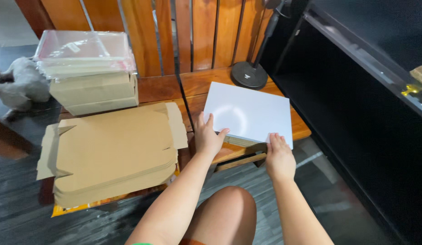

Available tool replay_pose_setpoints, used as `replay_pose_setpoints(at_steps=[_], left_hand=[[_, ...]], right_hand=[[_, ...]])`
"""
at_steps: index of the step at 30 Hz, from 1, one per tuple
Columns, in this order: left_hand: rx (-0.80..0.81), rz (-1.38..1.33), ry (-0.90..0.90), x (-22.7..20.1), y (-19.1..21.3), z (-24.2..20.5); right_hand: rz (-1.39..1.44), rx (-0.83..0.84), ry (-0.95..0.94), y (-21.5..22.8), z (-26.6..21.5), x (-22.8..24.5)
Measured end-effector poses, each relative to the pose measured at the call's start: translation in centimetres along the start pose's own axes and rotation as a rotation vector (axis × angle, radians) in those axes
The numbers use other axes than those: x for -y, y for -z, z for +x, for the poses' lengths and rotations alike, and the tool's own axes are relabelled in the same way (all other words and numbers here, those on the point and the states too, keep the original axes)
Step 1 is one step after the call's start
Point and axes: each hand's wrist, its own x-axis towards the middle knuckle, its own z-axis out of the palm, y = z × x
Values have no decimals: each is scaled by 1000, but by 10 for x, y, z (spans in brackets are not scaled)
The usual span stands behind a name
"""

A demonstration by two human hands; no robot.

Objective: The person repeatedly picks up stacks of white paper from a wooden chair and places them onto a black shelf. The person handles the paper by hand, moving it between the chair and the shelf multiple times.

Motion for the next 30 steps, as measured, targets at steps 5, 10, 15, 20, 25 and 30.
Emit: replay_pose_setpoints(at_steps=[5,10,15,20,25,30], left_hand=[[-24,-110,21,10,-13,2],[-121,-394,136,10,-19,-3],[-147,-445,220,18,-27,-3],[-180,-456,185,31,-38,-4],[-188,-455,166,32,-34,-5],[-160,-449,184,36,-37,-2]], right_hand=[[-9,60,3,4,0,2],[34,184,-59,14,5,5],[47,378,-192,28,15,11],[61,371,-168,38,15,16],[75,396,-202,41,17,20],[77,414,-206,57,18,29]])
